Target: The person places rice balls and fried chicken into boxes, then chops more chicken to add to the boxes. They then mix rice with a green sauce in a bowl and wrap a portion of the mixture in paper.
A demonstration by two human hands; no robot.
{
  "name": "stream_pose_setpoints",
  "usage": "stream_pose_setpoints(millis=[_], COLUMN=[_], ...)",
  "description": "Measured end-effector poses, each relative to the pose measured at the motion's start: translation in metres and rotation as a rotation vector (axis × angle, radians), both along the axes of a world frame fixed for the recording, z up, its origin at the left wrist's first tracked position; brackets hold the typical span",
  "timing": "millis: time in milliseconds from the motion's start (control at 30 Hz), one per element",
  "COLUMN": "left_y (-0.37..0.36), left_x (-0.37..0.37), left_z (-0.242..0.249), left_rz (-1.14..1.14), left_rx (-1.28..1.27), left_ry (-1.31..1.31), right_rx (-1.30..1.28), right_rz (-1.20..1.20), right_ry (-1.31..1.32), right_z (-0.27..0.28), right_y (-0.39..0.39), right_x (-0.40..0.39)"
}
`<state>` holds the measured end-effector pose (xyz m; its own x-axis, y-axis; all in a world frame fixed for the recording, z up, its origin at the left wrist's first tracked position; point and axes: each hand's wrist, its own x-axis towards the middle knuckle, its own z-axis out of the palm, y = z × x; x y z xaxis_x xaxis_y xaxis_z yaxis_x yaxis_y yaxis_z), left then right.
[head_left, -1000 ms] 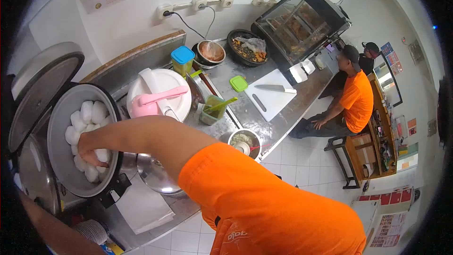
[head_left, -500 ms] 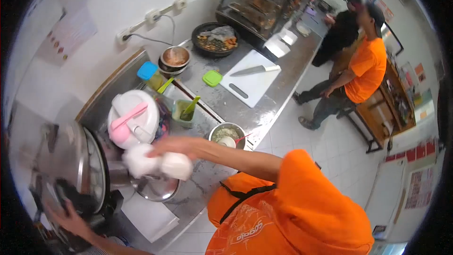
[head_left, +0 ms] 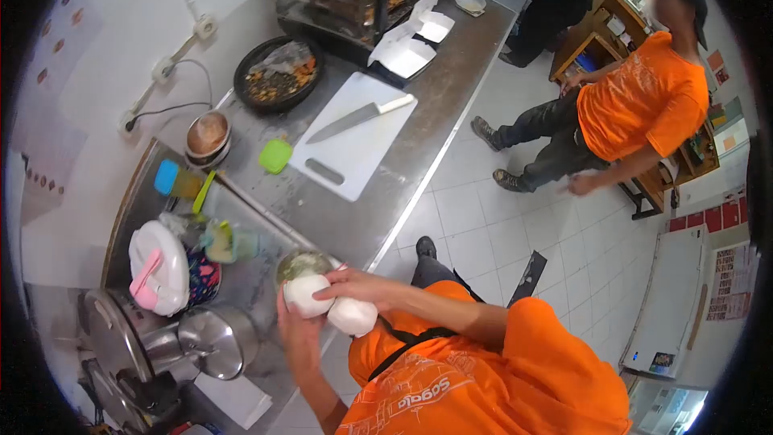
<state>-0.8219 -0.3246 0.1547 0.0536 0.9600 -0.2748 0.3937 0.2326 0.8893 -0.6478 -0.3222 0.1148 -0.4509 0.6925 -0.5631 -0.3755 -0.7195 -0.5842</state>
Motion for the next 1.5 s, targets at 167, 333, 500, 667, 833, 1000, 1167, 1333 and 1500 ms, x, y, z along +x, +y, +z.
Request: stream_pose_setpoints(millis=[167, 333, 500, 667, 833, 1000, 1167, 1333, 1500], left_y=[0.001, 0.021, 0.052, 0.097, 0.154, 0.215, 0.261, 0.298, 0.313], left_x=[0.147, 0.231, 0.292, 0.339, 0.389, 0.435, 0.466, 0.503, 0.553], left_z=[-0.065, -0.077, -0.069, -0.093, -0.104, -0.093, -0.094, -0.112, -0.09], left_rz=[0.489, 0.447, 0.351, 0.282, 0.324, 0.407, 0.436, 0.521, 0.539], left_rx=[-0.251, -0.436, -0.393, -0.392, -0.309, -0.312, -0.236, -0.228, -0.16], left_ry=[-0.873, -0.996, -0.746, -0.69, -0.571, -0.584, -0.52, -0.573, -0.472], right_rx=[-0.069, -0.202, -0.187, 0.079, 0.531, 0.309, 0.36, 0.407, 0.889], right_rz=[-0.213, -0.526, -0.658, -0.684, -0.726, -0.633, -0.465, -0.182, -0.193], right_ry=[-0.066, 0.429, 0.509, 0.1, -1.17, -1.224, -1.264, -1.354, -1.113], right_z=[-0.002, -0.041, -0.061, -0.07, -0.124, -0.144, -0.123, -0.191, -0.111], right_y=[-0.009, -0.041, 0.025, 0.183, 0.336, 0.395, 0.412, 0.425, 0.374], right_x=[0.138, 0.292, 0.387, 0.448, 0.479, 0.485, 0.486, 0.492, 0.526])
